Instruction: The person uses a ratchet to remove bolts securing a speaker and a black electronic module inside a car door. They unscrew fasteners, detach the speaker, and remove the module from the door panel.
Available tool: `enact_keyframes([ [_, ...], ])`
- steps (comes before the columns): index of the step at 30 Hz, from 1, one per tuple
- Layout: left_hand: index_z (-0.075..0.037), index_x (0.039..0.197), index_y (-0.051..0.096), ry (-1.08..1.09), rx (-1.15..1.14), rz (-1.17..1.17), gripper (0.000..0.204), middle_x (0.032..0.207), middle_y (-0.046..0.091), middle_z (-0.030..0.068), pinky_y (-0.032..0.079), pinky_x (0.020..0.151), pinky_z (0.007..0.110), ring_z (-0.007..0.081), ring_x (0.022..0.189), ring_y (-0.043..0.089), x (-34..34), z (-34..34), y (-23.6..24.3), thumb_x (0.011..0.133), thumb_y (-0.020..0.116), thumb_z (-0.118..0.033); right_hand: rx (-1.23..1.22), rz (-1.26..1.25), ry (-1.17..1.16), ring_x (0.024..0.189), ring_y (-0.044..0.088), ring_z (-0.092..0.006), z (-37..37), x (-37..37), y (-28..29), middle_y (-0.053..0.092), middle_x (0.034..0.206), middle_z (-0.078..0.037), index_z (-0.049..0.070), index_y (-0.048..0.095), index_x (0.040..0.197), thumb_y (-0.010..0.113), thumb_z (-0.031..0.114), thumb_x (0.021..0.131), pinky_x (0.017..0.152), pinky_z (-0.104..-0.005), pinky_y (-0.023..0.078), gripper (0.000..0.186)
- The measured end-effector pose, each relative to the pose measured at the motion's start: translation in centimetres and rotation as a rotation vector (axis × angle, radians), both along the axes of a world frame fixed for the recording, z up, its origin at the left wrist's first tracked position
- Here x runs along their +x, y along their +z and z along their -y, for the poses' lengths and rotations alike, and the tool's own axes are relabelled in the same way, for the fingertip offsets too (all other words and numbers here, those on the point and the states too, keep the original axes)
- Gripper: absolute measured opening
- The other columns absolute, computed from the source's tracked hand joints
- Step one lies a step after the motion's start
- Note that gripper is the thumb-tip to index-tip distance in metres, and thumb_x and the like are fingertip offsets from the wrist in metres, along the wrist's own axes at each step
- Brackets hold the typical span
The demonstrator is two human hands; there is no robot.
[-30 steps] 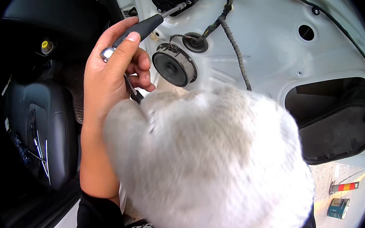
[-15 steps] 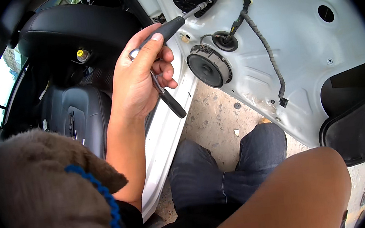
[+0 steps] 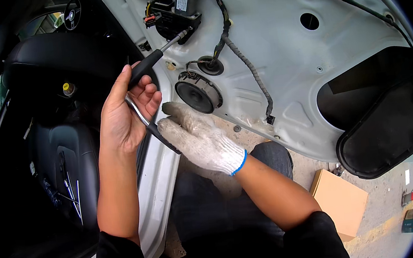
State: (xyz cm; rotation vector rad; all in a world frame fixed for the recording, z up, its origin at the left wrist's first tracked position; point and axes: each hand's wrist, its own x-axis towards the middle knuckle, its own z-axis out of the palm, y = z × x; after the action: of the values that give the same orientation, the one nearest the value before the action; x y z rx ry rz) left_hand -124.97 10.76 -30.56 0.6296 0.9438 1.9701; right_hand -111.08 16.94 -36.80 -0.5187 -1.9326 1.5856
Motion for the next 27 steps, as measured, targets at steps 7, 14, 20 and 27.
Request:
enact_keyframes([
  [7, -0.008, 0.108, 0.056, 0.089, -0.109, -0.028, 0.057, 0.076, 0.062, 0.0044, 0.046, 0.052, 0.027, 0.0133, 0.062, 0.057, 0.9, 0.3, -0.3, 0.096, 0.037, -0.060, 0.115, -0.130, 0.045, 0.108, 0.060, -0.0173, 2.9, 3.3, 7.9, 0.061, 0.119, -0.013, -0.001, 0.047, 0.134, 0.066, 0.009, 0.085, 0.090, -0.0303, 0.049, 0.054],
  [14, -0.003, 0.118, 0.054, 0.075, 0.019, 0.016, 0.058, 0.060, 0.051, 0.0017, 0.027, 0.040, 0.023, 0.0086, 0.042, 0.040, 2.3, -0.1, -1.5, 0.097, 0.036, -0.055, 0.811, -0.470, -0.465, 0.071, 0.067, -0.0237, 0.8, 1.3, 8.1, 0.068, 0.085, -0.014, 0.001, 0.065, 0.104, 0.065, 0.011, 0.084, 0.064, -0.0312, 0.053, 0.023],
  [20, 0.003, 0.118, 0.055, 0.307, -0.073, -0.937, 0.040, 0.059, 0.059, 0.0070, 0.043, 0.046, 0.023, 0.0105, 0.049, 0.057, 3.6, -1.4, 1.0, 0.098, 0.051, -0.031, 0.242, -0.158, -0.268, 0.066, 0.064, -0.0237, 4.1, 0.7, -4.2, 0.065, 0.077, -0.012, -0.003, 0.056, 0.117, 0.047, 0.016, 0.094, 0.064, -0.0365, 0.051, 0.032],
  [27, -0.002, 0.120, 0.053, 0.089, 0.068, -0.217, 0.052, 0.067, 0.063, 0.0074, 0.046, 0.047, 0.025, 0.0129, 0.054, 0.060, 1.2, -1.2, -1.5, 0.099, 0.034, -0.046, 0.563, -0.579, -0.510, 0.076, 0.068, -0.0242, 1.9, 1.7, 4.2, 0.068, 0.081, -0.013, -0.001, 0.063, 0.109, 0.064, 0.017, 0.086, 0.065, -0.0358, 0.051, 0.029],
])
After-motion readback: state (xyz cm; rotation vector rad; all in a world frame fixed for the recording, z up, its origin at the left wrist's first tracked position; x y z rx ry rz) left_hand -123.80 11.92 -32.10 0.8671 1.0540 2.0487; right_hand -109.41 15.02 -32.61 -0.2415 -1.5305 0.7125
